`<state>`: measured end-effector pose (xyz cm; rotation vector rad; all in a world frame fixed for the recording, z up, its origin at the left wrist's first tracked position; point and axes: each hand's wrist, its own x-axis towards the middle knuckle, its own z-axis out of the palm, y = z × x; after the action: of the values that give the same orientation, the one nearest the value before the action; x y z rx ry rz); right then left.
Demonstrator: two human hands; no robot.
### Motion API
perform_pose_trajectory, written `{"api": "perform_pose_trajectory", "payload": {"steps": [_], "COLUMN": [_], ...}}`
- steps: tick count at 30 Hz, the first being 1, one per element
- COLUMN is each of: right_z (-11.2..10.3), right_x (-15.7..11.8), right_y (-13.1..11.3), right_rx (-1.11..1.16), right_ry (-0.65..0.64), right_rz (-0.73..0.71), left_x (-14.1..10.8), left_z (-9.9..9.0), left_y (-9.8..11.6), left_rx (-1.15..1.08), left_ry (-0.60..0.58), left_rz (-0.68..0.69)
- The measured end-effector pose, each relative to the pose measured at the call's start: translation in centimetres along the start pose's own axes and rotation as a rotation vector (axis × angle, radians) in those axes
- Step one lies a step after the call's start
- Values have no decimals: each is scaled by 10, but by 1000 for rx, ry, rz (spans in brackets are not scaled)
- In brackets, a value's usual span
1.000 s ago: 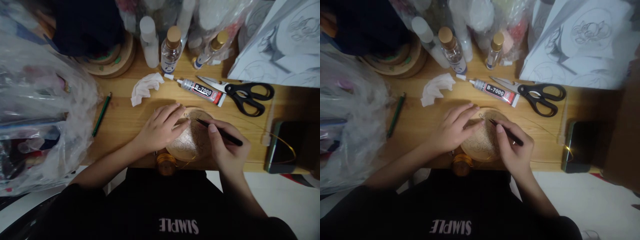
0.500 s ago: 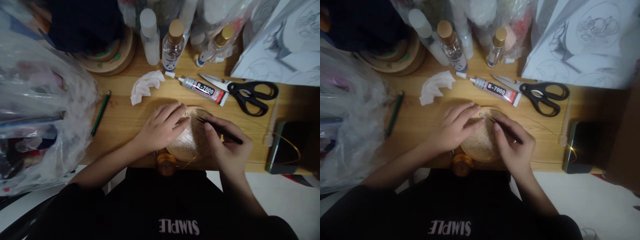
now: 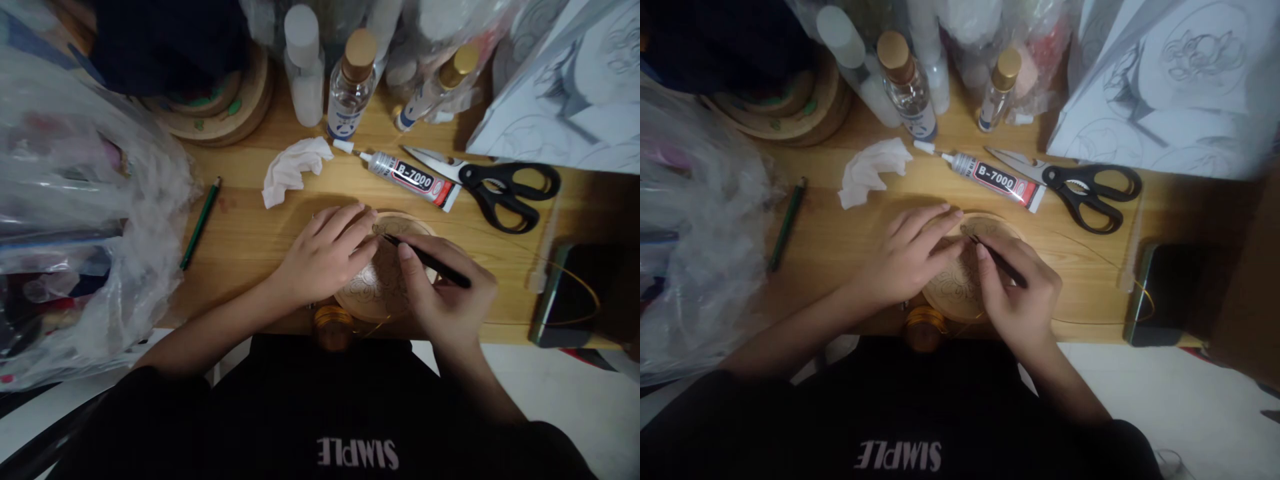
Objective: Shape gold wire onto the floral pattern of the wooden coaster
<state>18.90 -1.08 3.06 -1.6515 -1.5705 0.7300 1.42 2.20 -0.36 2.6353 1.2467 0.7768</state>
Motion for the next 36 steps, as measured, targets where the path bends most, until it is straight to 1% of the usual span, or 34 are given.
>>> {"api": "perform_pose_trajectory", "payload": {"steps": [6, 10, 13, 17, 20, 25, 28, 33, 36], "right_z": [4, 6, 6, 3, -1, -9, -14, -22, -25], "right_x": [3, 2, 1, 2, 6, 14, 21, 34, 42], "right_y": [-5, -5, -4, -3, -2, 2, 5, 10, 12], "right_rx": [-105, -185, -221, -259, -294, -287, -296, -326, -313], "right_ry": [-6, 6, -5, -49, -75, -165, -231, -336, -379], "right_rz": [-105, -187, -228, -276, -315, -413, -476, -631, -683], "left_x": [-1, -2, -2, -2, -2, -3, -4, -4, -3], "left_z": [-1, -1, -2, -3, -4, -5, -5, -5, -6], "left_y": [-1, -3, -4, -5, -4, -4, -4, -4, -4], "left_rx": [26, 43, 24, -7, 18, 60, 47, 10, 4], "left_ry": [-17, -74, -110, -110, -94, -97, -109, -138, -144], "left_rz": [23, 71, 73, 70, 85, 98, 89, 79, 76]}}
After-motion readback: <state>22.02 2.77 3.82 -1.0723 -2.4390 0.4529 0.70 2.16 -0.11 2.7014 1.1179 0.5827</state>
